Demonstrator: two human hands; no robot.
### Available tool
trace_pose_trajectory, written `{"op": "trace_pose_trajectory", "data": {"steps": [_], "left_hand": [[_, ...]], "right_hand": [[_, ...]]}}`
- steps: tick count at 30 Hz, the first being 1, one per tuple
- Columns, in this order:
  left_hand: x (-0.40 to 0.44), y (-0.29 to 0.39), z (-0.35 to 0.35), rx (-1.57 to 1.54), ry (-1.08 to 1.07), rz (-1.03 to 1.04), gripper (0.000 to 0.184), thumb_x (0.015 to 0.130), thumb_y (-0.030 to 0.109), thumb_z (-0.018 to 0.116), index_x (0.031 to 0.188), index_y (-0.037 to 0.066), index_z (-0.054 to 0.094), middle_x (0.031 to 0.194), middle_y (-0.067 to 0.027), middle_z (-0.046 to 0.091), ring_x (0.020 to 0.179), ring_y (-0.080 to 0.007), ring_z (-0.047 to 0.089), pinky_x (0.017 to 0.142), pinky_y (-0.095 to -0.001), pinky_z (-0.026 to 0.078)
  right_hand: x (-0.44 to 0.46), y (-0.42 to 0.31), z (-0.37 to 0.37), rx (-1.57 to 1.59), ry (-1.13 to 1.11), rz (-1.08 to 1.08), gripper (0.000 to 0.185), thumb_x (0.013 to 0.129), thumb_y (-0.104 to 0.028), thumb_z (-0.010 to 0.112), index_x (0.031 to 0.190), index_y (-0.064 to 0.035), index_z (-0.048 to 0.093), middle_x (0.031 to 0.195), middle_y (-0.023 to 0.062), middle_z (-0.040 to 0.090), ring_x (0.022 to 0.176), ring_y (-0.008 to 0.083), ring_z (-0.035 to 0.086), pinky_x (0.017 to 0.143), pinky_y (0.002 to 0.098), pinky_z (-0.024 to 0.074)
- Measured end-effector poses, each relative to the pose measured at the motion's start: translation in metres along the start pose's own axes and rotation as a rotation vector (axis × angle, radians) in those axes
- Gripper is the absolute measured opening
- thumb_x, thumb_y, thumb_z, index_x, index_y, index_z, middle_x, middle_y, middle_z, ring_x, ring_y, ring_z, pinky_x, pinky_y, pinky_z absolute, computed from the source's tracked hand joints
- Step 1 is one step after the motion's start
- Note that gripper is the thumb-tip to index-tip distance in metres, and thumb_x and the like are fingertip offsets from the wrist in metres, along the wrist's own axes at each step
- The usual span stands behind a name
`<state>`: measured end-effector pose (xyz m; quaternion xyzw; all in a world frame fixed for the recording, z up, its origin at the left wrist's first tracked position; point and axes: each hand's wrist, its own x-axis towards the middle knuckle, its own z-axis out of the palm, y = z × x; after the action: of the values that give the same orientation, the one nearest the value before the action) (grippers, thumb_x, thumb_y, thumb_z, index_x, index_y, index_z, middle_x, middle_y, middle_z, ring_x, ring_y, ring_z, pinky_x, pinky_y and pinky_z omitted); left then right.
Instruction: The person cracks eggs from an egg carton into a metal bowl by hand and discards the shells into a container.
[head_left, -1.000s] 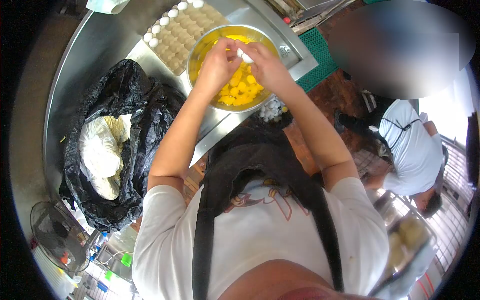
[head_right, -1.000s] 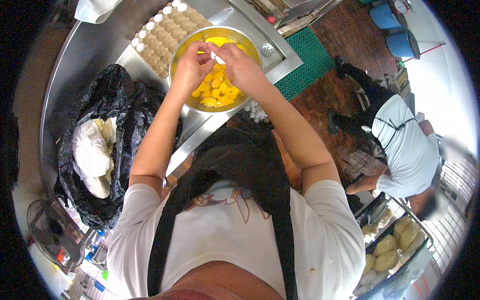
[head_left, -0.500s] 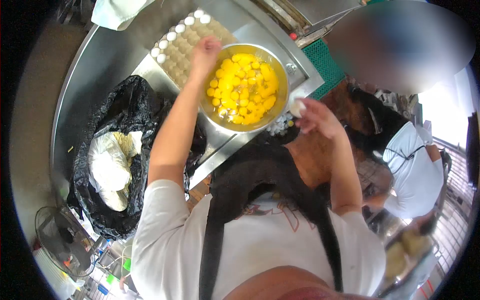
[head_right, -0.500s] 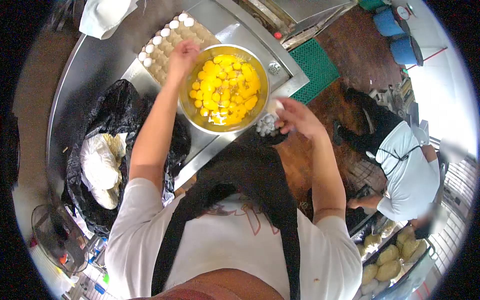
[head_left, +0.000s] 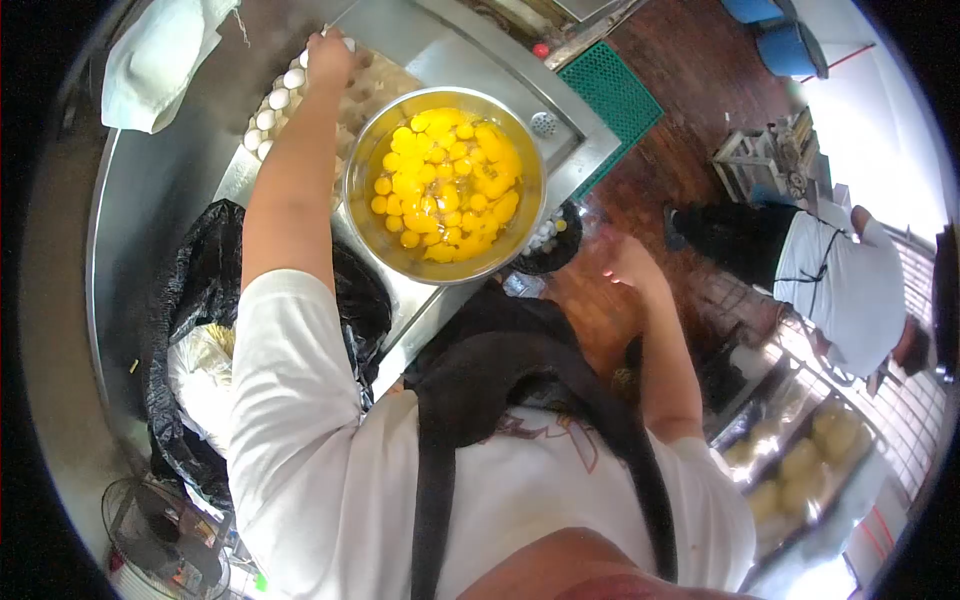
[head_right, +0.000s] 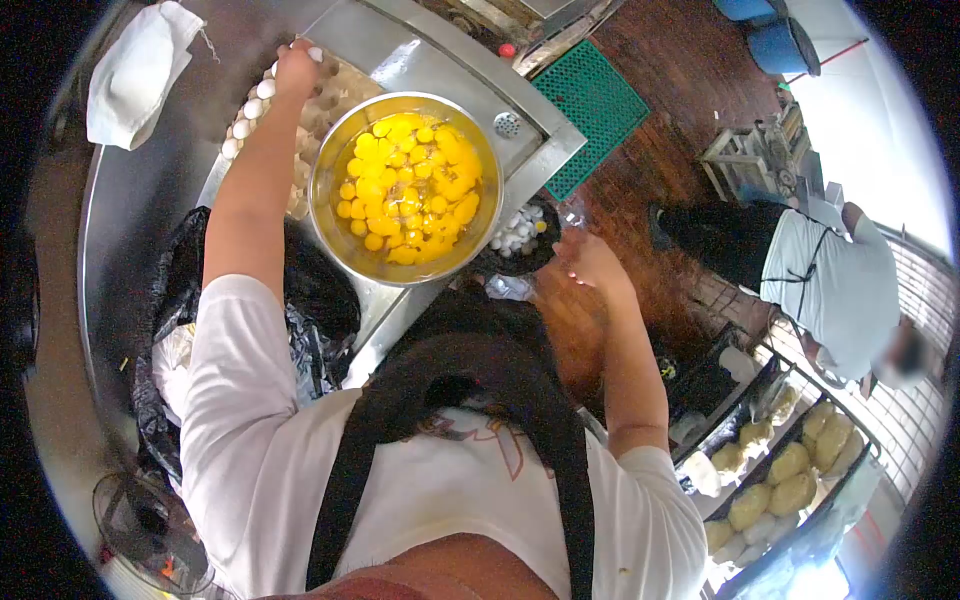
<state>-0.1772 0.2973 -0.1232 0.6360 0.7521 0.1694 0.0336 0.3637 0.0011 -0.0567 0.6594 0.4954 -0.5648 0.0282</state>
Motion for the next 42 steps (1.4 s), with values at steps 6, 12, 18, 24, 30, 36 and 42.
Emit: {"op": "trace_pose_trajectory", "data": {"steps": [6, 12, 18, 24, 30, 36, 42], "left_hand": [[-0.016, 0.004, -0.025, -0.293, 0.197, -0.03, 0.056, 0.074, 0.031, 0.082, 0.118, 0.002, 0.063, 0.11, -0.0187, 0.066, 0.1, -0.0312, 0.065, 0.088, -0.04, 0.053], [-0.183, 0.152, -0.066, -1.133, -0.609, -0.032, 0.038, 0.081, 0.025, 0.08, 0.108, 0.002, 0.066, 0.097, -0.0064, 0.069, 0.09, -0.0141, 0.065, 0.078, -0.0294, 0.053], [-0.258, 0.211, -0.087, -1.432, -0.737, -0.261, 0.04, 0.089, 0.024, 0.076, 0.118, 0.0, 0.062, 0.101, -0.008, 0.068, 0.088, -0.014, 0.065, 0.079, -0.0279, 0.053], [-0.274, 0.184, -0.092, -1.319, -0.574, -0.362, 0.049, 0.094, 0.026, 0.071, 0.132, 0.0, 0.053, 0.1, -0.009, 0.067, 0.086, -0.0154, 0.066, 0.077, -0.0288, 0.054], [-0.302, 0.174, -0.091, -1.31, -0.557, -0.384, 0.046, 0.095, 0.024, 0.069, 0.131, 0.0, 0.054, 0.098, -0.0092, 0.066, 0.086, -0.0162, 0.067, 0.073, -0.0287, 0.054], [-0.299, 0.185, -0.111, -1.375, -0.517, -0.321, 0.045, 0.094, 0.02, 0.07, 0.133, 0.002, 0.056, 0.105, -0.0065, 0.067, 0.087, -0.0136, 0.065, 0.079, -0.0276, 0.054], [-0.275, 0.187, -0.144, -1.298, -0.6, -0.117, 0.045, 0.089, 0.016, 0.074, 0.13, 0.002, 0.06, 0.109, -0.0058, 0.068, 0.084, -0.0113, 0.064, 0.079, -0.0266, 0.053]], "right_hand": [[-0.012, -0.071, -0.006, -0.094, 0.18, -0.416, 0.058, 0.092, -0.023, 0.07, 0.143, -0.0032, 0.048, 0.099, 0.0173, 0.07, 0.081, 0.0279, 0.068, 0.077, 0.0384, 0.0544], [-0.008, -0.163, 0.022, 0.031, 0.337, -0.808, 0.063, 0.088, -0.016, 0.074, 0.144, -0.0057, 0.046, 0.128, 0.0213, 0.057, 0.106, 0.0345, 0.064, 0.09, 0.0394, 0.0532], [0.012, -0.148, 0.022, -0.092, 0.279, -0.943, 0.058, 0.087, -0.01, 0.071, 0.14, -0.0089, 0.049, 0.126, 0.0194, 0.058, 0.111, 0.0371, 0.061, 0.093, 0.0414, 0.0514], [0.059, -0.122, 0.003, -0.361, 0.636, -0.957, 0.054, 0.083, -0.004, 0.068, 0.135, -0.0111, 0.054, 0.123, 0.0145, 0.059, 0.111, 0.036, 0.06, 0.093, 0.0462, 0.0498], [0.101, -0.085, -0.001, -0.736, 0.458, -0.785, 0.055, 0.083, -0.014, 0.073, 0.135, -0.0145, 0.057, 0.124, 0.013, 0.058, 0.119, 0.0361, 0.054, 0.094, 0.0472, 0.0474], [0.038, -0.139, -0.019, 0.314, -0.089, -0.53, 0.05, 0.098, -0.024, 0.063, 0.145, -0.0113, 0.049, 0.117, 0.0061, 0.065, 0.104, 0.0189, 0.062, 0.081, 0.0311, 0.0496], [-0.013, -0.188, 0.008, 0.449, -0.254, -0.546, 0.054, 0.099, -0.028, 0.064, 0.146, -0.009, 0.045, 0.111, 0.0074, 0.066, 0.088, 0.0169, 0.066, 0.074, 0.0286, 0.0524]]}}
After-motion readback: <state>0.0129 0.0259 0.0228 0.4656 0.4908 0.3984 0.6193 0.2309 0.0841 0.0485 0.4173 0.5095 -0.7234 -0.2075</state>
